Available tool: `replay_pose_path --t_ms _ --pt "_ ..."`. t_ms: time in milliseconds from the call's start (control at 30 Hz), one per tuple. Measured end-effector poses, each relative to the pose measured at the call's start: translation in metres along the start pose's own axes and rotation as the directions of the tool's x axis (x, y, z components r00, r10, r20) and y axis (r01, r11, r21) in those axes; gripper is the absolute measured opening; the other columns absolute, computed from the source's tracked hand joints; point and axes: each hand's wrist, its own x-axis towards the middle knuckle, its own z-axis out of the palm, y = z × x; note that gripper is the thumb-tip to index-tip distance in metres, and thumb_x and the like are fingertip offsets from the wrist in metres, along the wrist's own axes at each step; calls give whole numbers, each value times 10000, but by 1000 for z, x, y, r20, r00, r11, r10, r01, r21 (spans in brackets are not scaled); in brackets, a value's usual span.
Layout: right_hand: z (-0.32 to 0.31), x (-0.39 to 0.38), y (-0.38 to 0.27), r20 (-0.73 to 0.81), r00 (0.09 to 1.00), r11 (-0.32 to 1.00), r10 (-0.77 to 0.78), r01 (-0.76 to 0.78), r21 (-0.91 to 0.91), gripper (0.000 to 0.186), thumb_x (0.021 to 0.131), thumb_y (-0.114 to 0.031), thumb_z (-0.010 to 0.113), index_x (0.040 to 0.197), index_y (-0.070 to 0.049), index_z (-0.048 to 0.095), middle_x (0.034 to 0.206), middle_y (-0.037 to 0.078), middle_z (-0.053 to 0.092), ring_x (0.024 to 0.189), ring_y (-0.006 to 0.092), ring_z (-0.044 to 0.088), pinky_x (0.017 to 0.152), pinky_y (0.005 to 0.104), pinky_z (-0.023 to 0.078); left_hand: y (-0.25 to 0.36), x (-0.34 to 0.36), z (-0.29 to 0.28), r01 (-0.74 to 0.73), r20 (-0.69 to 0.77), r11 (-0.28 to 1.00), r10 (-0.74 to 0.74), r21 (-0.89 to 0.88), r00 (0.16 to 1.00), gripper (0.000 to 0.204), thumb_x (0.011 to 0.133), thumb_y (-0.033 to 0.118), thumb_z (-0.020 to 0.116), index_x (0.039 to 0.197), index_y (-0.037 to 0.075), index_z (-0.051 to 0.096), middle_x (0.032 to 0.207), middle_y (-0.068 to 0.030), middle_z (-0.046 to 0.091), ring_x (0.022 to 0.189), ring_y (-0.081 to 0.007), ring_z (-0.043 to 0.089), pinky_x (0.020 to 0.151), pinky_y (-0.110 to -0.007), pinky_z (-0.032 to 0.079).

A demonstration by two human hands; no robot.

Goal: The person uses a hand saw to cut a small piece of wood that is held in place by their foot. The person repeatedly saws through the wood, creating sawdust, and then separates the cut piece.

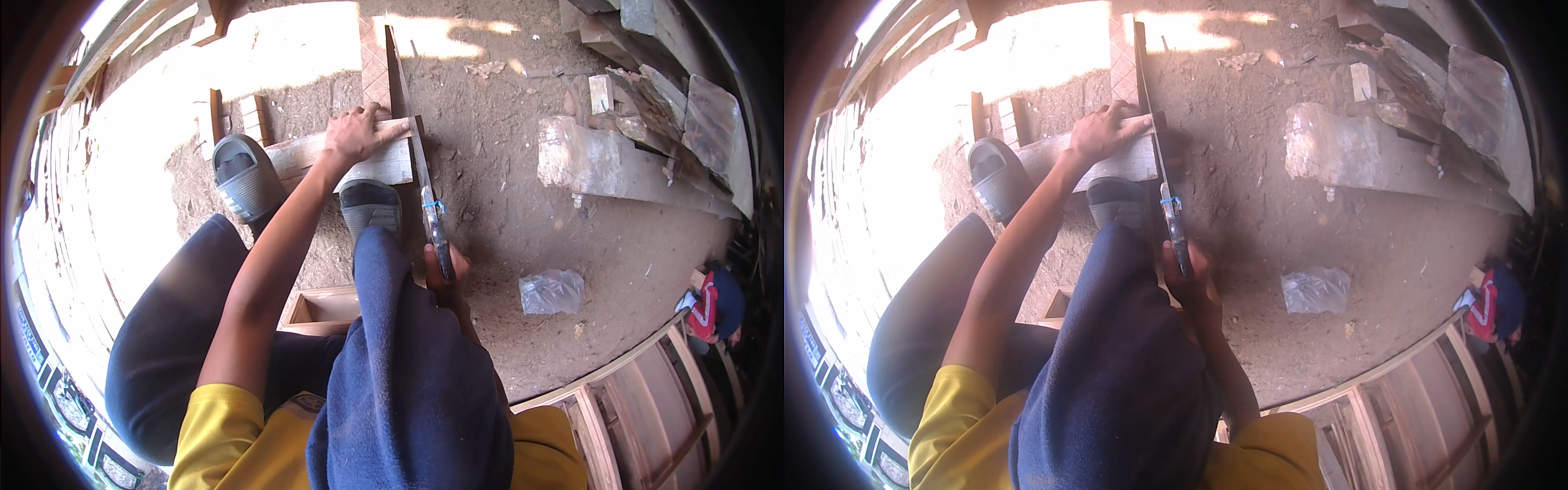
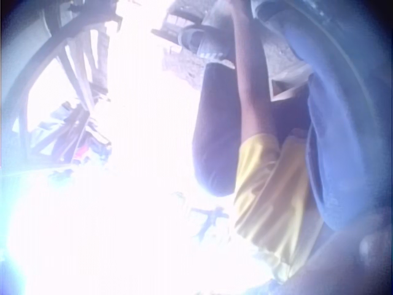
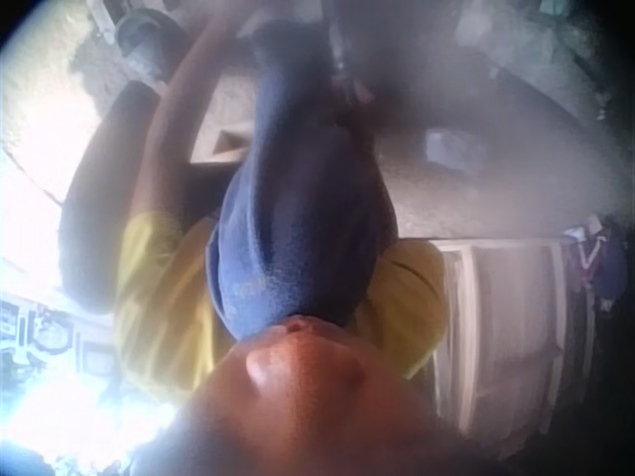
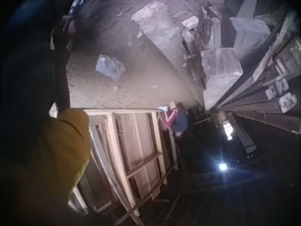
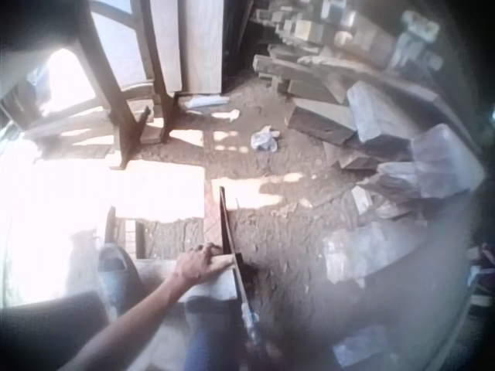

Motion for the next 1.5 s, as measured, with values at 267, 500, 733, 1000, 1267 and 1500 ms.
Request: replay_pose_path --t_ms 267,500,733,1000,1267,1500 --pt "4 14 6 30 978 976 -207 208 -59 164 855 -63 605 728 -30 507 579 113 469 466 298 512 432 381 390 -10 1 3 -21 -17 999 22 47 1000 652 868 697 361 1208 187 584 1064 -210 626 1013 -356 612 832 -470 485" --pt "-10 2 11 67 987 986 -144 149 -79 155 858 -73 597 730 -39 517 576 116 486 481 302 538 446 381 413 1 -4 -13 -51 28 995 48 80 998 853 790 807 328 1098 76 643 924 -267 645 898 -380 654 805 -463 507" --pt "-3 19 3 74 991 993 -115 116 -19 189 846 -101 599 693 -45 503 569 120 494 501 303 552 480 388 410 -2 0 -10 -55 43 994 51 92 998 848 781 807 350 1105 81 646 868 -235 672 870 -354 668 802 -460 507" --pt "-16 1 15 145 977 977 -154 173 -122 162 865 -107 594 735 -37 528 562 114 494 476 299 559 444 378 421 5 1 -15 2 90 989 -16 150 996 874 787 797 347 1138 42 612 883 -242 670 885 -355 666 803 -452 507" --pt "-24 10 12 135 983 992 -122 125 -11 137 869 -110 592 763 -31 554 557 119 486 471 300 552 439 388 407 5 3 -9 27 81 994 -35 108 996 894 765 813 359 1202 67 583 910 -244 669 905 -362 662 817 -447 503" --pt "-44 -6 23 204 974 987 -95 119 -111 165 864 -85 578 718 -29 526 563 121 471 474 313 511 451 398 376 8 1 -15 79 84 981 -95 179 992 897 761 815 360 1214 72 578 883 -238 673 894 -348 669 795 -433 513"
